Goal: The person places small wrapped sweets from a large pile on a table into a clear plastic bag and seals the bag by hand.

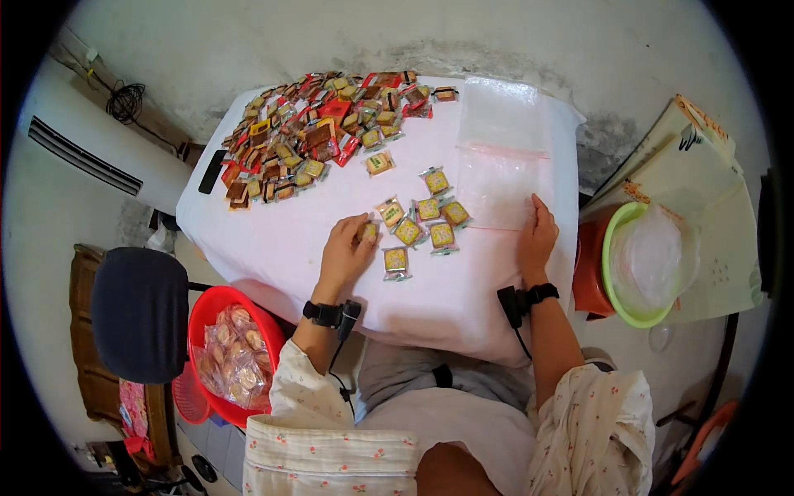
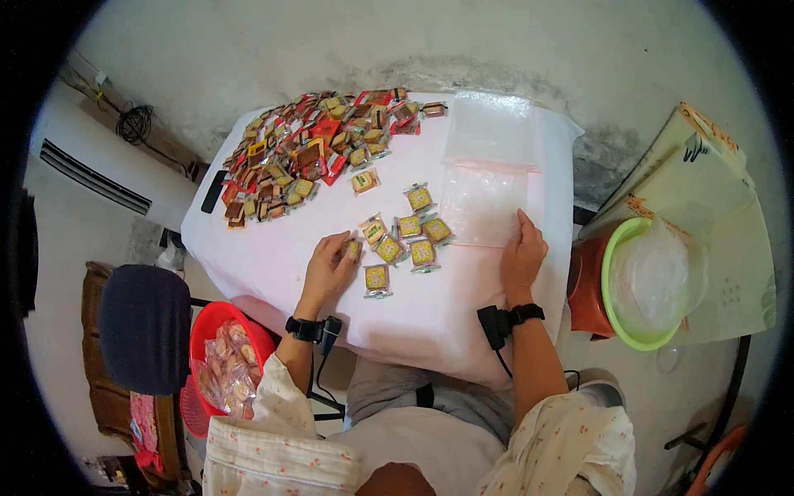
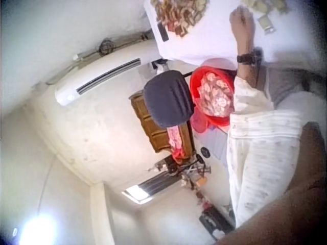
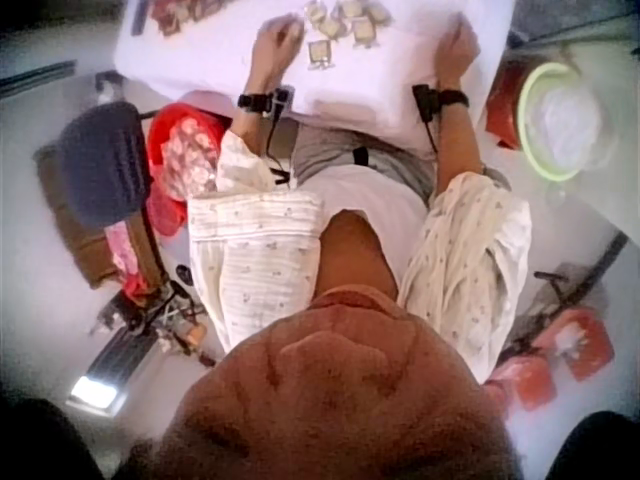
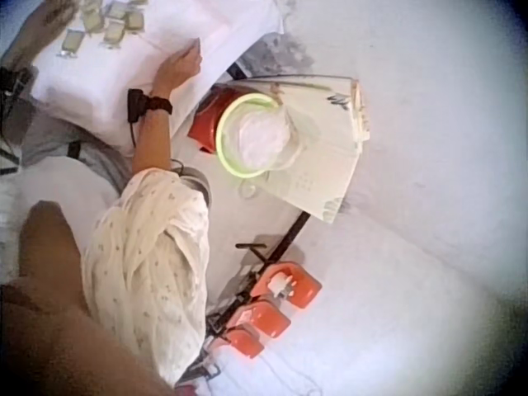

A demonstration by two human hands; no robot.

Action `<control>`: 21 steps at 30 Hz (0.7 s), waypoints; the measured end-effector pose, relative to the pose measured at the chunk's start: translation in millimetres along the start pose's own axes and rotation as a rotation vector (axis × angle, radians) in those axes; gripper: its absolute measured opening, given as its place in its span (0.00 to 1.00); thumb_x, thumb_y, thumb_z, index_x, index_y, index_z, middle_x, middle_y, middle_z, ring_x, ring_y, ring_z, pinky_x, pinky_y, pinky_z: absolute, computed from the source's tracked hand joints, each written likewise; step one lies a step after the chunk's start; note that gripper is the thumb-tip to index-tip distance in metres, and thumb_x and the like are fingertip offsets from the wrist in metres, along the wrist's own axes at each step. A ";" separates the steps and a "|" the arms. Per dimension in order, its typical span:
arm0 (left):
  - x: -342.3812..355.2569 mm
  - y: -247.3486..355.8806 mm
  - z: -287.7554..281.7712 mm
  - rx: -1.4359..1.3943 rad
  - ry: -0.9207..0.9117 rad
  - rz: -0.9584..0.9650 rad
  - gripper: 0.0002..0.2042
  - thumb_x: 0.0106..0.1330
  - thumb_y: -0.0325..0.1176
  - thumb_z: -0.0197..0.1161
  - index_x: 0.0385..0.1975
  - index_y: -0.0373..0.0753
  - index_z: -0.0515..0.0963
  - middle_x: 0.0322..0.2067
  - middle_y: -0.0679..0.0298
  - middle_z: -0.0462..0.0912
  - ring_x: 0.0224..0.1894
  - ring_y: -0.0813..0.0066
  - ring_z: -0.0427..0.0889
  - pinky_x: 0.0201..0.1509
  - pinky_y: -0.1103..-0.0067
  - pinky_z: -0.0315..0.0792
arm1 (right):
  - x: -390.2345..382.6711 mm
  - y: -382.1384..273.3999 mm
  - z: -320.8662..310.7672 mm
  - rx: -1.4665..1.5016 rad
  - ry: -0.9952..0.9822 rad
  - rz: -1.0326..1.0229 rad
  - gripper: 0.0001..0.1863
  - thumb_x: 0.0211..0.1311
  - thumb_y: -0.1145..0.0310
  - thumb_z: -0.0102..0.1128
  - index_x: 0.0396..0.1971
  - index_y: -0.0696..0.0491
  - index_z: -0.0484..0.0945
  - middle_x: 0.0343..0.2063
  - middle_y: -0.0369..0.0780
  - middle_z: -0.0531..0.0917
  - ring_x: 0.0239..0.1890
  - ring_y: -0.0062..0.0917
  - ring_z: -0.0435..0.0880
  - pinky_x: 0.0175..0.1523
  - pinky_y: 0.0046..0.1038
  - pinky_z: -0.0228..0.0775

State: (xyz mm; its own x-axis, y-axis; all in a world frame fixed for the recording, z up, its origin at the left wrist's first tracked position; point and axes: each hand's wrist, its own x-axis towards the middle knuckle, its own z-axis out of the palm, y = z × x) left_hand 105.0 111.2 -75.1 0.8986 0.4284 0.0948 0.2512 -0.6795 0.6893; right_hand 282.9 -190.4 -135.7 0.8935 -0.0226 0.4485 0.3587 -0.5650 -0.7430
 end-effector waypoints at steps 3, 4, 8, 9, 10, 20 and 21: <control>12.2 12.2 -6.3 0.228 0.065 0.166 0.23 0.56 0.30 0.64 0.54 0.40 0.74 0.52 0.51 0.73 0.52 0.54 0.73 0.55 0.69 0.71 | 1.5 -1.0 0.2 -0.025 -0.002 -0.001 0.18 0.61 0.75 0.49 0.50 0.53 0.77 0.40 0.45 0.81 0.42 0.39 0.77 0.52 0.37 0.63; 20.6 14.0 -6.0 0.308 0.080 0.308 0.24 0.55 0.29 0.64 0.54 0.42 0.74 0.52 0.52 0.74 0.53 0.54 0.73 0.56 0.69 0.71 | 2.0 -2.0 1.1 -0.021 0.001 -0.005 0.18 0.61 0.75 0.49 0.50 0.53 0.77 0.40 0.45 0.81 0.42 0.39 0.77 0.52 0.37 0.63; 47.6 18.4 5.2 0.307 -0.220 0.407 0.25 0.52 0.27 0.64 0.54 0.46 0.74 0.54 0.55 0.74 0.55 0.54 0.72 0.58 0.69 0.70 | 1.0 -2.6 1.8 -0.042 -0.010 0.001 0.17 0.61 0.75 0.49 0.50 0.54 0.77 0.39 0.46 0.81 0.41 0.39 0.78 0.52 0.37 0.64; 51.6 21.4 8.8 0.326 -0.228 0.399 0.25 0.52 0.27 0.63 0.54 0.47 0.74 0.53 0.55 0.74 0.54 0.53 0.72 0.58 0.68 0.70 | 0.3 -2.6 1.2 -0.019 -0.004 0.003 0.17 0.61 0.75 0.49 0.50 0.54 0.77 0.38 0.45 0.82 0.41 0.39 0.78 0.51 0.37 0.64; 56.2 21.8 8.9 0.324 -0.227 0.405 0.25 0.52 0.27 0.63 0.54 0.47 0.74 0.53 0.55 0.74 0.54 0.53 0.72 0.58 0.68 0.70 | 0.3 -3.0 1.2 -0.021 0.001 0.001 0.17 0.61 0.75 0.49 0.50 0.54 0.77 0.38 0.45 0.82 0.41 0.39 0.78 0.51 0.37 0.64; 97.6 -14.2 -8.4 0.406 0.125 0.043 0.23 0.55 0.37 0.66 0.52 0.40 0.72 0.48 0.52 0.75 0.51 0.51 0.73 0.53 0.65 0.70 | 0.2 -8.5 -4.0 -0.053 -0.019 -0.008 0.21 0.54 0.80 0.48 0.50 0.54 0.77 0.38 0.46 0.81 0.40 0.40 0.77 0.50 0.37 0.64; 99.9 -12.7 -8.0 0.396 0.187 0.035 0.24 0.56 0.39 0.66 0.52 0.38 0.72 0.47 0.52 0.75 0.50 0.50 0.73 0.52 0.65 0.70 | 0.6 -9.1 -3.8 -0.028 -0.016 -0.009 0.22 0.53 0.81 0.48 0.50 0.54 0.77 0.38 0.46 0.80 0.40 0.40 0.77 0.50 0.37 0.64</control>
State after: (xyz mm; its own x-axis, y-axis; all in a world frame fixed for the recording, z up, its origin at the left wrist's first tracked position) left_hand 188.7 167.5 -68.6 0.8377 0.4766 0.2667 0.3729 -0.8559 0.3584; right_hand 279.2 -188.4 -126.8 0.8947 -0.0045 0.4466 0.3588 -0.5883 -0.7247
